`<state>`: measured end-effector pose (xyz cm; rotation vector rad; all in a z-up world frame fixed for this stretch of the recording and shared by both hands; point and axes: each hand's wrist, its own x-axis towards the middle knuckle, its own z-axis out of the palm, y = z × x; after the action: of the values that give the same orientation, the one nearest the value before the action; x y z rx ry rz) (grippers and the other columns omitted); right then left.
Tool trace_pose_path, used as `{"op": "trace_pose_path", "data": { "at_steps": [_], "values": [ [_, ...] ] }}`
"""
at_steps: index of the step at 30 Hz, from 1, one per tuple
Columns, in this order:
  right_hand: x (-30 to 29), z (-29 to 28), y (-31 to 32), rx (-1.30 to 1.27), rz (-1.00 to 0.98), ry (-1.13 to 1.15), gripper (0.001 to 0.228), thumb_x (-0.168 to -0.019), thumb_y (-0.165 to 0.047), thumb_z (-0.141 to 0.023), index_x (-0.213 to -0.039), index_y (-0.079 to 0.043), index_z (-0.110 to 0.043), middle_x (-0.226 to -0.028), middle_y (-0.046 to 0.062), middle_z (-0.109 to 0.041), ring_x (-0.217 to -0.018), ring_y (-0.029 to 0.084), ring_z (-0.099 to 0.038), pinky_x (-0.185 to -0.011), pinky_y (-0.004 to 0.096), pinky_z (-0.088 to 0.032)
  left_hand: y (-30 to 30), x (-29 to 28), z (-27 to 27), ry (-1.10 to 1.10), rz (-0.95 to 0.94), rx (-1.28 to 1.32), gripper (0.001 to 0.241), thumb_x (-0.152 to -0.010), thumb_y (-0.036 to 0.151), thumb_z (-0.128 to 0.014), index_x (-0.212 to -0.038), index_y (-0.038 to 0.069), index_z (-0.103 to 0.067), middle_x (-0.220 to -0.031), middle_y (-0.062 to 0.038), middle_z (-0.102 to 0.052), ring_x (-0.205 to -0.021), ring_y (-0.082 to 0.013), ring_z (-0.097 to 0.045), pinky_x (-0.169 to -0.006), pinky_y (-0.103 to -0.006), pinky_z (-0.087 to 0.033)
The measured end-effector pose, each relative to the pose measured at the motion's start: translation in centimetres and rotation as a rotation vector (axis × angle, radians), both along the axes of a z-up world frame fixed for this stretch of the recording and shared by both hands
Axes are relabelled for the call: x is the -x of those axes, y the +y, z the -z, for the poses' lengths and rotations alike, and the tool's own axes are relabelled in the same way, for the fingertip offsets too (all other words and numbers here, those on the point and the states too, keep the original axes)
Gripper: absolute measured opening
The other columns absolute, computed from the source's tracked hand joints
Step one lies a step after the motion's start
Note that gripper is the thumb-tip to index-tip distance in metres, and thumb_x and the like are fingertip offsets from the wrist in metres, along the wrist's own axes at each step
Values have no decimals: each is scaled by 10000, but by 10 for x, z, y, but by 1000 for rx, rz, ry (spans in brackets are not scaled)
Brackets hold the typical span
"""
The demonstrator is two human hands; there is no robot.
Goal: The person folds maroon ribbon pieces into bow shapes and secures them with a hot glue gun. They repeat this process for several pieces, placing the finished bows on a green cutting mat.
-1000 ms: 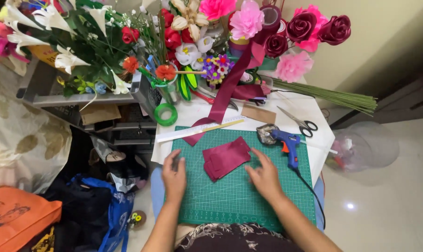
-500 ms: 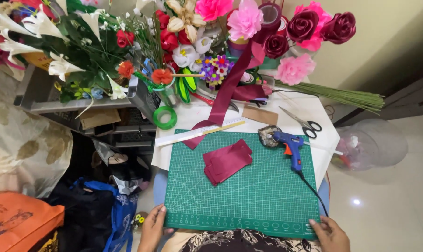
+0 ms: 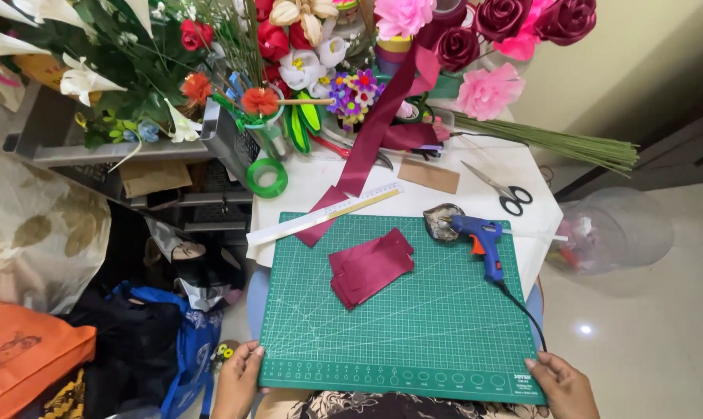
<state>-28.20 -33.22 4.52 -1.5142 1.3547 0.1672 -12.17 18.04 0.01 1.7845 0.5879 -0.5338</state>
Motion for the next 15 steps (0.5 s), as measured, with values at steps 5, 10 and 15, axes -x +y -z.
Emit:
{"op": "trace_pose_path", "data": {
  "at_steps": [5, 10, 15],
  "values": [
    [19, 35, -3, -47, 53, -92, 434, -964, -92, -719, -1348, 95, -641, -1047, 266, -740, -596, 312, -537, -499, 413, -441, 8, 9, 6, 42, 28, 48, 291, -996, 195, -546, -1186, 36, -700, -999, -158, -753, -818, -256, -708, -481, -372, -630],
    [26, 58, -1, -24, 43, -121, 446, -979, -115, -694, -1380, 64, -617, -962, 253, -715, -535, 316, -526, -413, 435, -459, 25, 3, 38, 135, 67, 124, 250, -1032, 187, -531, -1125, 28, -699, -968, -137, -697, -858, -236, -670, -562, -376, -656],
    [36, 60, -5, 117, 39, -172, 407, -1162, -211, -480, -1219, 76, -763, -815, 266, -650, -616, 354, -558, -482, 441, -427, 75, -7, 114, -158, -157, 216, 195, -1008, 158, -589, -1067, 10, -701, -823, -242, -753, -634, -283, -701, -563, -385, -581]
  ]
}}
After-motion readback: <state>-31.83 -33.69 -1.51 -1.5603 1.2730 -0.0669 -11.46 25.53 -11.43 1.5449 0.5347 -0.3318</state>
